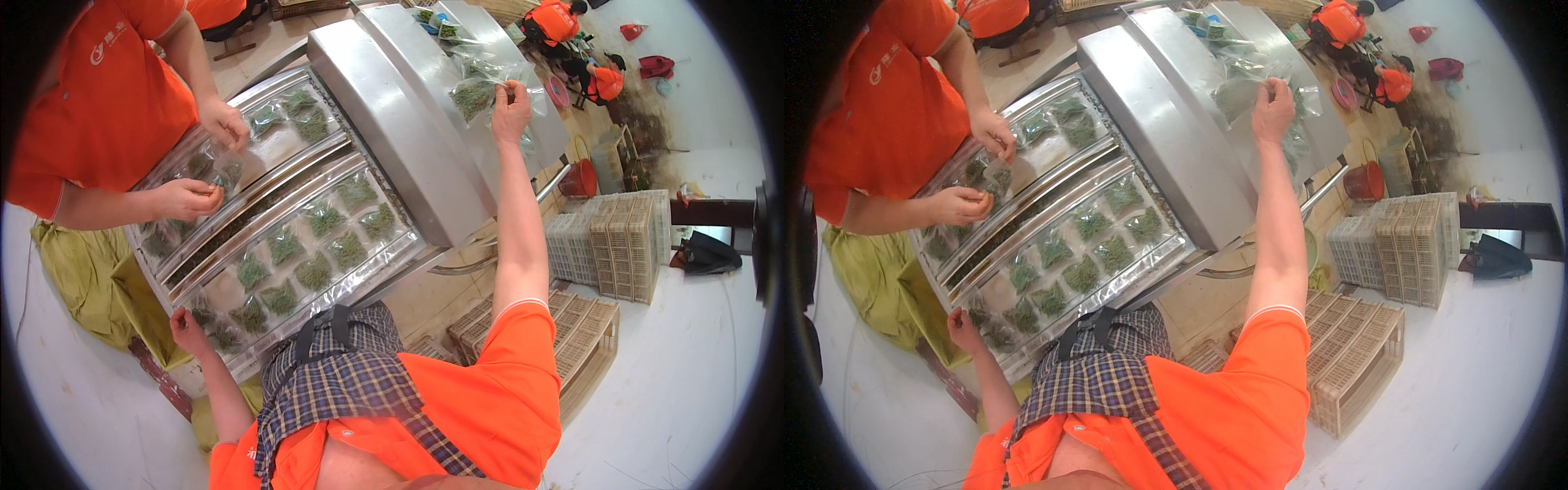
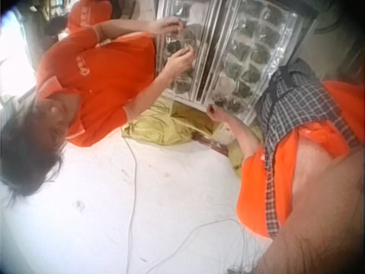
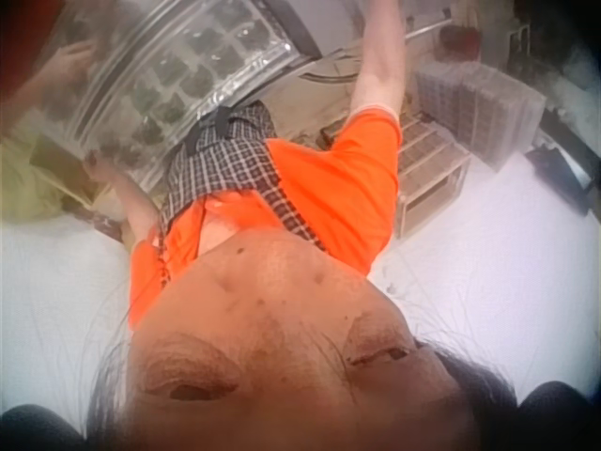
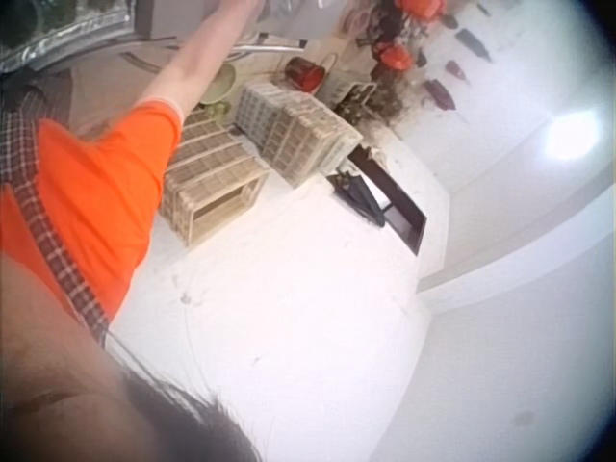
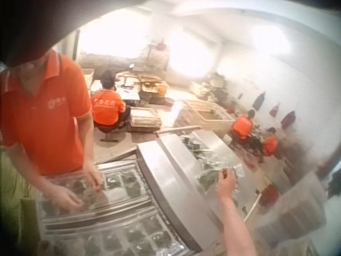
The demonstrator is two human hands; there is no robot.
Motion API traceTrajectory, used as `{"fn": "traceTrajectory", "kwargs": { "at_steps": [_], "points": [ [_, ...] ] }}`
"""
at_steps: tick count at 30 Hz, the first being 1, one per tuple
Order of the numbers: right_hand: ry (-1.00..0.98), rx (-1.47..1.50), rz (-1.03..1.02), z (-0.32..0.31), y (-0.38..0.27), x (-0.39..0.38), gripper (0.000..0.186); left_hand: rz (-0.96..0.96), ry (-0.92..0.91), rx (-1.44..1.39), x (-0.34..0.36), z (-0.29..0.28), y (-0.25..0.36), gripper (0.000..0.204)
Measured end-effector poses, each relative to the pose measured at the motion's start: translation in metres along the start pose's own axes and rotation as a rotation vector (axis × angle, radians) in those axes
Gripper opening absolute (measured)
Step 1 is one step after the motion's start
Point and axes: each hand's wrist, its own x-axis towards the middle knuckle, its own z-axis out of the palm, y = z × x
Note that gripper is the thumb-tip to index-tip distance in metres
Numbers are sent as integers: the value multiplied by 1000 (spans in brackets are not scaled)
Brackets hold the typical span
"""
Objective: The person places small portions of green leafy vegetables into clear plastic bags on a stainless steel tray. They then move the filled bags into a plastic crate. The process is repeated with multiple bags.
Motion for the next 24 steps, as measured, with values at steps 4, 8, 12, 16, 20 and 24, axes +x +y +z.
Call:
{"fn": "traceTrajectory", "kwargs": {
  "at_steps": [4, 8, 12, 16, 20, 24],
  "points": [
    [-237, 210, 29, 9, -54, -14, 10, -31, -37, 44, -22, 17, 41, 12],
    [-549, 365, 108, 38, -117, -72, 10, 77, -117, -45, -29, 31, 60, 11],
    [-764, 585, 302, 92, -169, -163, 14, 31, -103, -107, -34, 39, 76, 9],
    [-842, 741, 668, 133, -178, -244, 12, 35, -107, -100, -38, 41, 78, 10],
    [-846, 604, 706, 116, -203, -259, 31, 1, -96, -103, -45, 34, 73, 11],
    [-729, 639, 450, 78, -227, -273, 47, -48, -226, -121, -49, 43, 83, 16]
  ]
}}
